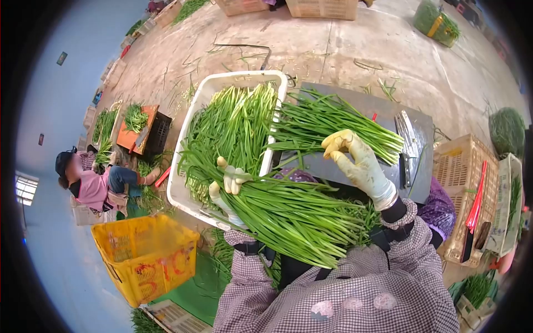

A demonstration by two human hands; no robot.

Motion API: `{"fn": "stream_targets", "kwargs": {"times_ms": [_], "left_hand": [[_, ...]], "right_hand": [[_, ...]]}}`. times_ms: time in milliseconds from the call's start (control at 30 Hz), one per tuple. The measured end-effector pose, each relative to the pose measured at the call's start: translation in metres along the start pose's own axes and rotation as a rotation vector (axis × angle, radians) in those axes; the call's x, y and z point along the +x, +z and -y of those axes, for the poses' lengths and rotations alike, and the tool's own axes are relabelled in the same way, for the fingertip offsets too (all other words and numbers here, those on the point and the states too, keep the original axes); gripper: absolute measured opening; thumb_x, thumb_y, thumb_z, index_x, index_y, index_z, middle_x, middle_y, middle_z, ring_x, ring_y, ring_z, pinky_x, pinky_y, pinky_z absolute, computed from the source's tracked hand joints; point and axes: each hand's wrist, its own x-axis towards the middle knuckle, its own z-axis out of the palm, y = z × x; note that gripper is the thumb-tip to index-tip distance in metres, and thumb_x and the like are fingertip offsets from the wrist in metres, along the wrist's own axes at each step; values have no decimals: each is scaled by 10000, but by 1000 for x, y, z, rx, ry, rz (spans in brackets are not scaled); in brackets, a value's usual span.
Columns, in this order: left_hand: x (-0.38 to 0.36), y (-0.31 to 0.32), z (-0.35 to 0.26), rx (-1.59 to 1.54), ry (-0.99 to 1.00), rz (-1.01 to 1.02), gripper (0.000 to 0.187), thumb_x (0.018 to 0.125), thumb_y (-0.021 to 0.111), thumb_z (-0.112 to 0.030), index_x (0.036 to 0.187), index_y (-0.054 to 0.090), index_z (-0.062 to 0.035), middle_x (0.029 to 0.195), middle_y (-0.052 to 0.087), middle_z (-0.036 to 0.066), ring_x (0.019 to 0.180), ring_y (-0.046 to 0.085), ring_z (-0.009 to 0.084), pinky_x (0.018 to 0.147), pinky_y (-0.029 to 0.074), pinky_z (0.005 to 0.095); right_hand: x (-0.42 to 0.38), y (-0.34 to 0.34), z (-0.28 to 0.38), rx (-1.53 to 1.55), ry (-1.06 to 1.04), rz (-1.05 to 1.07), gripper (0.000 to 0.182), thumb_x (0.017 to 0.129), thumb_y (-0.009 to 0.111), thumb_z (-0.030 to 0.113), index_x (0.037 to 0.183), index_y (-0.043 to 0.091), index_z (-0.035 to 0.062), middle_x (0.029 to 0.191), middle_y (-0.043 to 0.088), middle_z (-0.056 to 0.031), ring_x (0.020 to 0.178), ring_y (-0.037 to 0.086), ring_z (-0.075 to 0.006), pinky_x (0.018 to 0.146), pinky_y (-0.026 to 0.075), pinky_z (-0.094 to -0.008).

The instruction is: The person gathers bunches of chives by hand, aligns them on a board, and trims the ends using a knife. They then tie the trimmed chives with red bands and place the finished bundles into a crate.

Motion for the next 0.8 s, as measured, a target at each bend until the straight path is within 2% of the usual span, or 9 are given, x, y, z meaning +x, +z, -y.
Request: {"fn": "stream_targets", "kwargs": {"times_ms": [133, 200, 267, 400, 500, 533, 600, 667, 800], "left_hand": [[0, 4, 0, -26, -45, 6, 544, 974, 616, -134, 1490, 534, 16, 720, 406, -24, 695, 470, 123, 964, 534, 332], [3, 1, -4, 56, -32, 39, 541, 972, 615, -133, 1491, 540, 1, 717, 395, -31, 687, 458, 119, 941, 533, 327], [1, -2, -3, 31, -6, 31, 547, 973, 617, -137, 1498, 537, -11, 714, 392, -32, 679, 450, 117, 937, 533, 324], [-4, 7, -1, -85, -29, -17, 535, 971, 624, -123, 1488, 557, -3, 720, 394, -24, 690, 451, 113, 964, 526, 318], [-4, 9, -2, 15, 30, -56, 532, 967, 629, -107, 1485, 564, -7, 730, 399, -25, 682, 446, 114, 1003, 519, 327], [-5, 6, -4, 13, 28, -55, 532, 967, 629, -107, 1485, 564, -7, 730, 399, -25, 682, 446, 114, 1003, 519, 327], [-6, 2, -6, 2, 20, -35, 525, 975, 617, -120, 1485, 563, -10, 740, 435, -23, 711, 481, 118, 1113, 490, 375], [-6, 0, -3, 86, 44, -10, 542, 997, 591, -150, 1513, 523, 4, 764, 441, -36, 750, 498, 105, 1191, 418, 393], [-7, -2, -5, 228, 87, 15, 546, 1030, 547, -204, 1529, 495, 13, 815, 472, -49, 825, 546, 94, 1316, 265, 448]], "right_hand": [[-10, 0, -32, 119, 161, -35, 134, 995, 679, 91, 1116, 673, 36, 1166, 676, -92, 1057, 659, -191, 955, 534, -341], [-15, 2, -51, -227, -38, 37, 295, 986, 732, 186, 1245, 680, 53, 1266, 686, -104, 1192, 656, -222, 1027, 522, -370], [-32, 4, -70, -82, 136, 186, 502, 974, 772, 294, 1413, 628, 100, 1346, 675, -116, 1266, 636, -252, 1093, 494, -382], [-50, 6, -73, 31, 445, 434, 431, 997, 725, 228, 1378, 645, 44, 1206, 717, -101, 1160, 653, -223, 1063, 484, -365], [-66, 5, -65, 42, 343, 165, 256, 1017, 695, 206, 1195, 677, 22, 970, 702, -54, 918, 654, -156, 849, 531, -323], [-69, 1, -61, 40, 343, 163, 256, 1017, 695, 206, 1195, 677, 22, 970, 702, -54, 918, 654, -156, 849, 531, -323], [-72, -14, -32, 258, 721, 133, 191, 1039, 647, 199, 1146, 685, 46, 866, 648, 13, 798, 585, -80, 728, 491, -262], [-76, -22, -4, 287, 766, 118, 169, 1046, 617, 203, 1105, 685, 59, 829, 600, 58, 721, 507, -34, 652, 433, -224], [-90, -21, 25, 124, 576, 173, 233, 1000, 682, 171, 1185, 659, 31, 905, 660, 17, 763, 560, -74, 709, 487, -269]]}}
